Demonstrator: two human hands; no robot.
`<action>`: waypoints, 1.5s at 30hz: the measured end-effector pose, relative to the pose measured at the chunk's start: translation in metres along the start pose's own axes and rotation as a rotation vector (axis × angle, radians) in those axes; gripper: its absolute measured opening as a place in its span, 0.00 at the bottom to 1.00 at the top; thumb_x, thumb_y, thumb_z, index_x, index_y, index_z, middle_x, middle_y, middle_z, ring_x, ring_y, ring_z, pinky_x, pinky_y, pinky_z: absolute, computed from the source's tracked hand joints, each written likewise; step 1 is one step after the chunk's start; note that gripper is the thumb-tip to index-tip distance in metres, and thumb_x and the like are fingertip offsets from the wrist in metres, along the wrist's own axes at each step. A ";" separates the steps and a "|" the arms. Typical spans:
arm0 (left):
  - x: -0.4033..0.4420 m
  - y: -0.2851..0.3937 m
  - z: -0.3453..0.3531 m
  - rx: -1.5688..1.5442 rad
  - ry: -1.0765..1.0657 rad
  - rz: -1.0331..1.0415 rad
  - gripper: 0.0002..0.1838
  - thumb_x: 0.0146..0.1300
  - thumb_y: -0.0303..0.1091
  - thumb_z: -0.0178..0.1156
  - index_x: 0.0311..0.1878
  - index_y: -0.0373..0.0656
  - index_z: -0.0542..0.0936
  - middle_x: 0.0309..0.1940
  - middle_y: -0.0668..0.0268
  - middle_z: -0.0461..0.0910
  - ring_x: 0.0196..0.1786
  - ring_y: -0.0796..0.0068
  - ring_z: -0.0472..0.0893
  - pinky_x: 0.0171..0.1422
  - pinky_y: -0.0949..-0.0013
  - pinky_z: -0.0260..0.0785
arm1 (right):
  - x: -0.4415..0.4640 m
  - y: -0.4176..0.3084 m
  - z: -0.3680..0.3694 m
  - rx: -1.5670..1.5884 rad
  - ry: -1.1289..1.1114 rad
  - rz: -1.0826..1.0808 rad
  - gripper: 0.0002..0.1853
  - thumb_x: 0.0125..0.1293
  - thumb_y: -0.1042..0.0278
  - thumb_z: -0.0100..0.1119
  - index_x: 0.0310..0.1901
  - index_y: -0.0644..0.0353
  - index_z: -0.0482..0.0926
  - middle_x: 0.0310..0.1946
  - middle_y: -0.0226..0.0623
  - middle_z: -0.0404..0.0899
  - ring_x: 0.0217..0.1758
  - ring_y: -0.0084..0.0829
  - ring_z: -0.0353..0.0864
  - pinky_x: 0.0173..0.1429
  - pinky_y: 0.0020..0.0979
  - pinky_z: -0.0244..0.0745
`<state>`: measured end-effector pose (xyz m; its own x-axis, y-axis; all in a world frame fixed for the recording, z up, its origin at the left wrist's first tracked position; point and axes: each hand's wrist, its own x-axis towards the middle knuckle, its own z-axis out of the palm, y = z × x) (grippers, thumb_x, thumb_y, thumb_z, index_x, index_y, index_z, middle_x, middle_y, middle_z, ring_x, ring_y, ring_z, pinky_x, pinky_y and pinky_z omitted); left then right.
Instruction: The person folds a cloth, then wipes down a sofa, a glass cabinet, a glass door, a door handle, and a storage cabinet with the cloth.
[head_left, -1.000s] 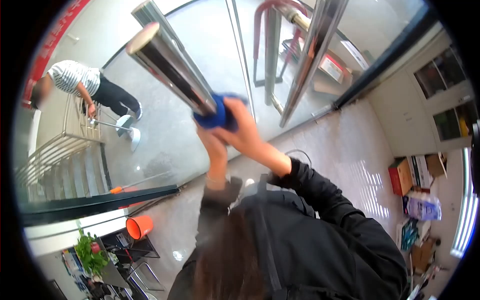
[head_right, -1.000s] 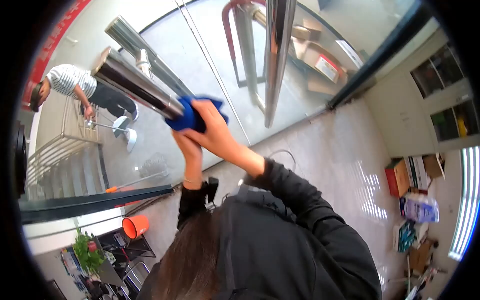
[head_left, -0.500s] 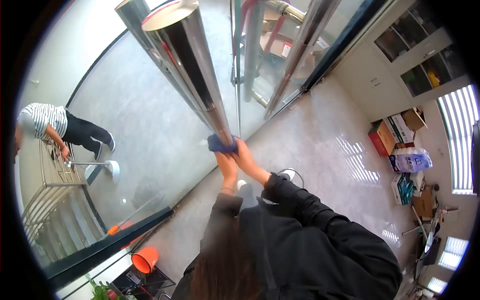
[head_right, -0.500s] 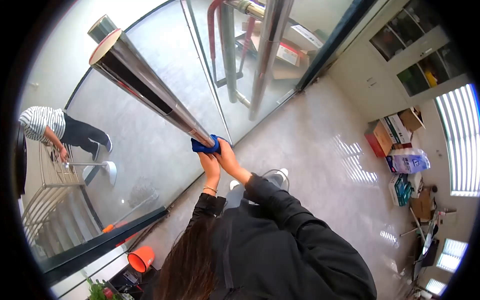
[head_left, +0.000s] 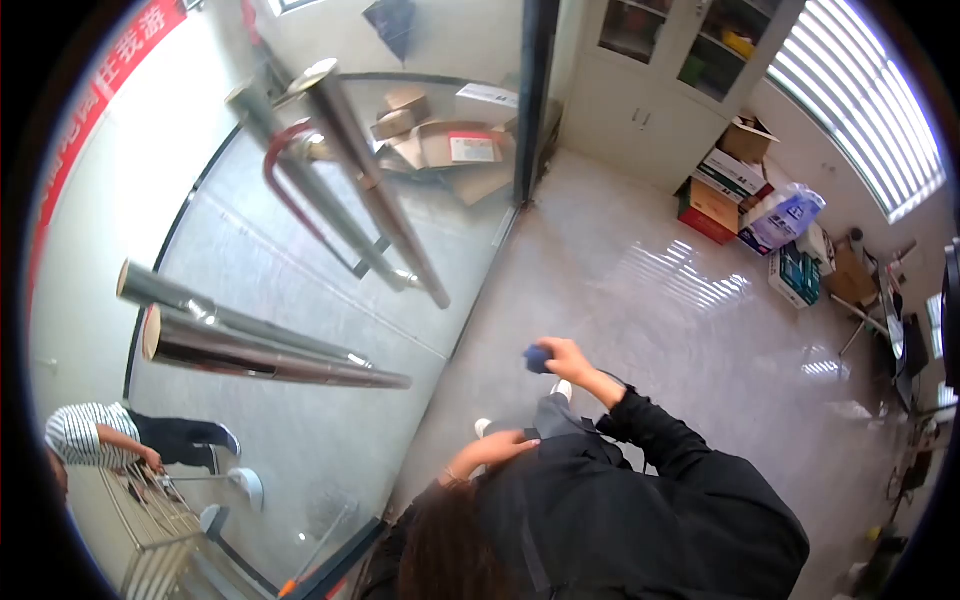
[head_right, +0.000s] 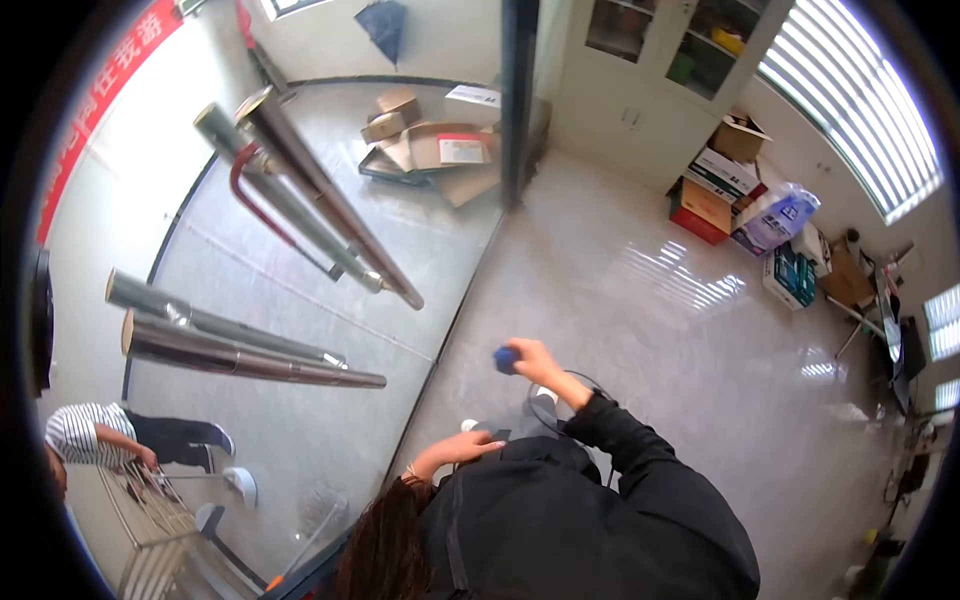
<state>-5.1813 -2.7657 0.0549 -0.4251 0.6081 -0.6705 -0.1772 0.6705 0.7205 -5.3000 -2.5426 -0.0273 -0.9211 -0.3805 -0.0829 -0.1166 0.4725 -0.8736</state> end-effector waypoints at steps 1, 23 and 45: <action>0.013 0.004 0.000 0.020 -0.005 0.002 0.35 0.69 0.63 0.45 0.44 0.31 0.77 0.34 0.58 0.77 0.37 0.73 0.73 0.48 0.66 0.68 | -0.015 0.011 -0.023 0.017 0.067 0.084 0.21 0.45 0.77 0.56 0.46 0.65 0.78 0.38 0.47 0.83 0.42 0.36 0.84 0.48 0.33 0.77; 0.262 0.115 -0.092 1.199 0.311 0.102 0.11 0.61 0.38 0.55 0.31 0.41 0.82 0.32 0.58 0.83 0.37 0.59 0.83 0.38 0.59 0.76 | -0.183 0.173 -0.278 0.152 0.888 0.479 0.19 0.49 0.80 0.55 0.47 0.68 0.78 0.37 0.41 0.84 0.41 0.29 0.82 0.49 0.30 0.76; 0.317 0.251 -0.393 0.515 0.434 -0.056 0.09 0.59 0.35 0.59 0.30 0.39 0.75 0.23 0.55 0.77 0.33 0.48 0.78 0.37 0.54 0.70 | 0.142 0.097 -0.494 0.170 0.946 0.361 0.19 0.53 0.84 0.58 0.49 0.65 0.78 0.37 0.31 0.81 0.38 0.21 0.78 0.43 0.24 0.74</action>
<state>-5.7092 -2.5716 0.0929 -0.7650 0.4126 -0.4946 0.1908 0.8786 0.4379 -5.6256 -2.1585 0.1127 -0.8150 0.5794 -0.0068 0.2120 0.2873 -0.9341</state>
